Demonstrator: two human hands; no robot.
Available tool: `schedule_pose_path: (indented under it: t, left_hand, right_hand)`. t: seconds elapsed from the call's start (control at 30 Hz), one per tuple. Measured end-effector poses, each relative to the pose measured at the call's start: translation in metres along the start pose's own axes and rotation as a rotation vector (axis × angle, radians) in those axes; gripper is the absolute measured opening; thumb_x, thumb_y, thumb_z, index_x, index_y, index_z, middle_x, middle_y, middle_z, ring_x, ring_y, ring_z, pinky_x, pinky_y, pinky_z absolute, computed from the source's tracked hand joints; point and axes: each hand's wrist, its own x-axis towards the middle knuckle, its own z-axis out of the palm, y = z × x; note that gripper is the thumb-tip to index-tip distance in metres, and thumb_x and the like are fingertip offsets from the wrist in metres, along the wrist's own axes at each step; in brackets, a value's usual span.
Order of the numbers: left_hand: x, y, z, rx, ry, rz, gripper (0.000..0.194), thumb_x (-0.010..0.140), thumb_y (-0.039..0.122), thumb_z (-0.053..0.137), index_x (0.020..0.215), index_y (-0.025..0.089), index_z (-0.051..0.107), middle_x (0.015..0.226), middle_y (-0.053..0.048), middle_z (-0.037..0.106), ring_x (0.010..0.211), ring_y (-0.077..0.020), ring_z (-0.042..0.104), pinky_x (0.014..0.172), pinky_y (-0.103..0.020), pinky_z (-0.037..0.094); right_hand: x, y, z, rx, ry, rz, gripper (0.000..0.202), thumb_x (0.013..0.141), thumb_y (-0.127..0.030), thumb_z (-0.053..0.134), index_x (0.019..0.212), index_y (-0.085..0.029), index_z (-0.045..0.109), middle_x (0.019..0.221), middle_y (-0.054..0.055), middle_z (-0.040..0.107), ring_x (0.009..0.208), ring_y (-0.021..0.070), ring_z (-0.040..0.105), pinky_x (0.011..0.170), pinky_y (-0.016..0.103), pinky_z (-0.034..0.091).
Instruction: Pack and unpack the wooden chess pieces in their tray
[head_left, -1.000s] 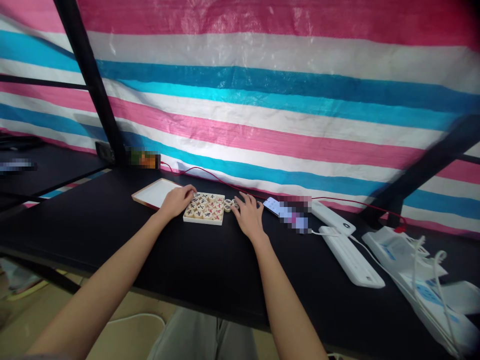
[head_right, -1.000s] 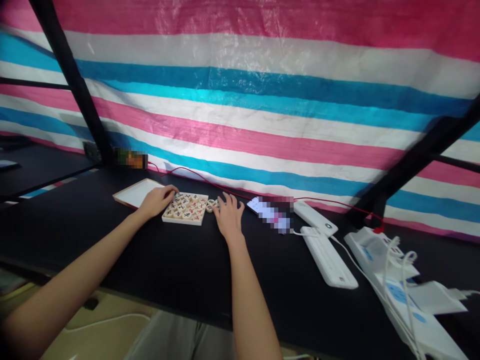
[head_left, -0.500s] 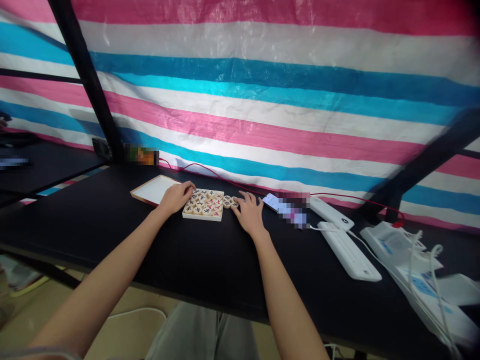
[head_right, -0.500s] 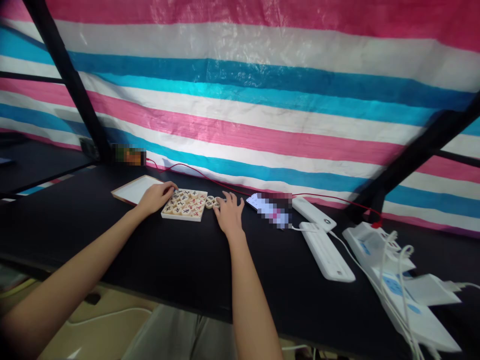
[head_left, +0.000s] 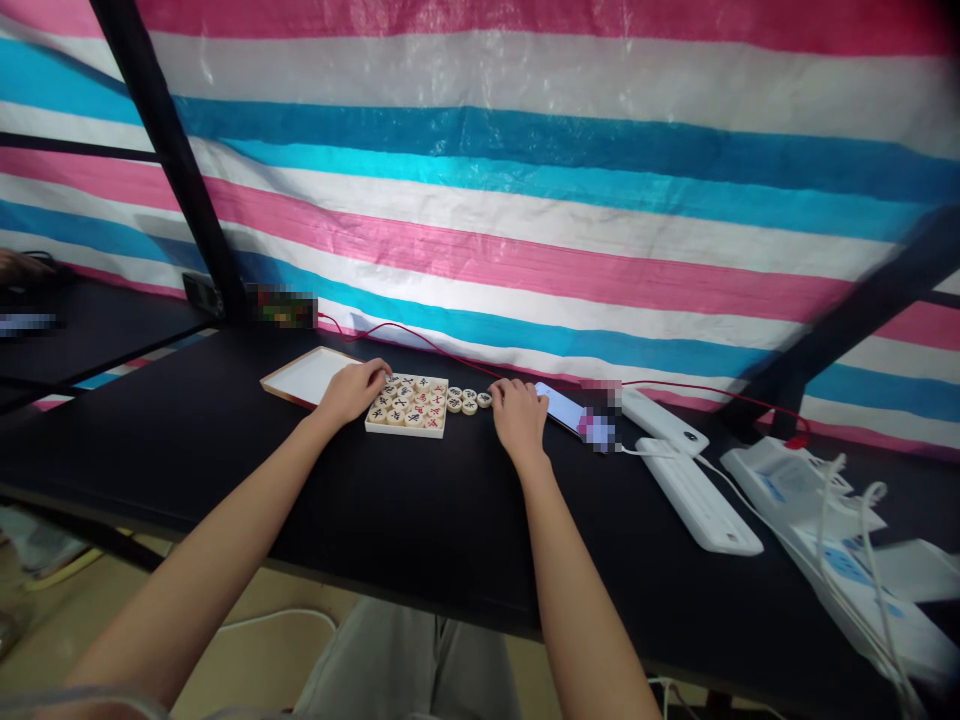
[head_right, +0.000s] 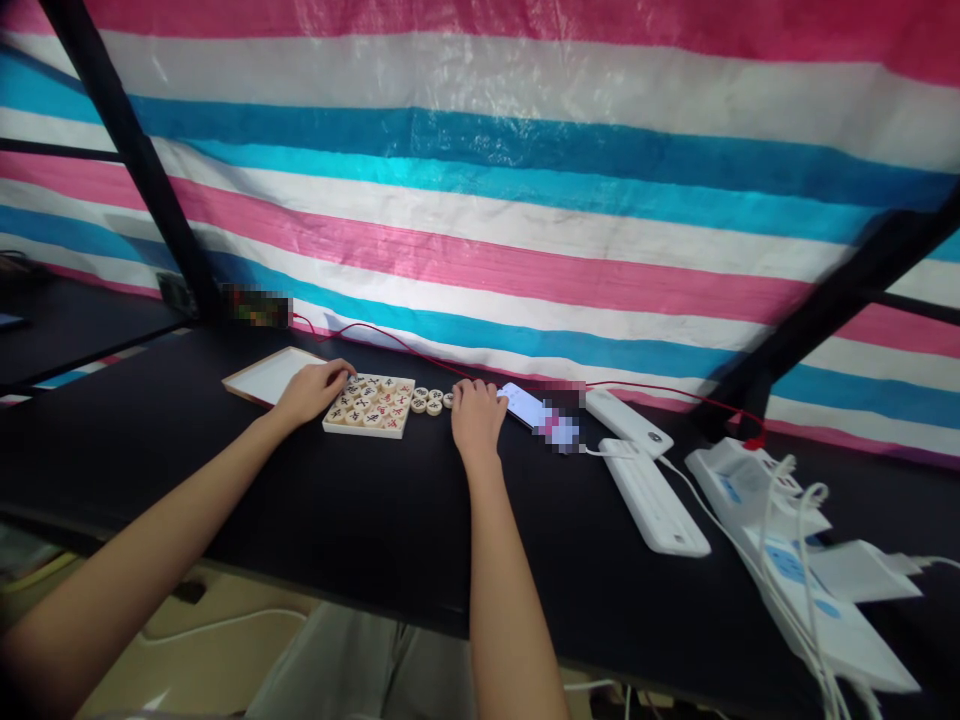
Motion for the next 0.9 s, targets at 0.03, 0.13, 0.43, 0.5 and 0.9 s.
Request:
schedule_pose_path:
  t: [0.03,0.13,0.43,0.5,0.9]
  left_hand:
    - [0.0,0.0,0.0,0.003,0.001,-0.001,0.035,0.085,0.036,0.031,0.097,0.022,0.062,0.073,-0.003,0.065,0.07,-0.0193,0.058,0.061,-0.026,0.037]
    - [0.0,0.001,-0.001,0.0,0.0,0.003,0.035,0.085,0.035,0.031,0.096,0.022,0.062,0.076,-0.003,0.066,0.071,-0.0197,0.058,0.062,-0.026,0.037]
    - [0.0,0.0,-0.001,0.002,0.0,0.01,0.035,0.085,0.036,0.031,0.097,0.022,0.062,0.075,-0.003,0.065,0.07,-0.0196,0.058,0.06,-0.026,0.036]
    - [0.0,0.0,-0.001,0.008,-0.004,0.005,0.035,0.085,0.035,0.031,0.096,0.022,0.062,0.075,-0.003,0.065,0.07,-0.0196,0.058,0.06,-0.026,0.036]
    - [0.0,-0.001,0.0,0.023,-0.008,0.001,0.034,0.084,0.035,0.032,0.096,0.023,0.061,0.072,-0.003,0.064,0.069,-0.0193,0.058,0.059,-0.026,0.036]
  right_hand:
    - [0.0,0.001,0.0,-0.004,0.01,0.017,0.032,0.091,-0.032,0.034,0.092,-0.022,0.065,0.1,0.007,0.061,0.094,0.0224,0.045,0.076,0.036,0.026]
    - [0.0,0.003,0.002,0.015,0.02,0.037,0.037,0.089,-0.035,0.037,0.081,-0.023,0.071,0.114,0.007,0.057,0.101,0.0247,0.041,0.077,0.038,0.027]
    - [-0.001,0.004,0.007,0.022,-0.042,0.028,0.036,0.087,-0.037,0.04,0.081,-0.024,0.073,0.132,0.004,0.046,0.114,0.0272,0.035,0.084,0.041,0.029]
    - [-0.001,0.004,0.007,0.03,-0.049,0.031,0.035,0.087,-0.037,0.04,0.082,-0.025,0.073,0.132,0.004,0.046,0.114,0.0269,0.035,0.083,0.041,0.029]
    - [0.003,0.019,0.005,0.098,0.104,0.212,0.049,0.088,-0.042,0.033,0.071,-0.017,0.072,0.103,0.012,0.063,0.096,0.0276,0.044,0.079,0.042,0.028]
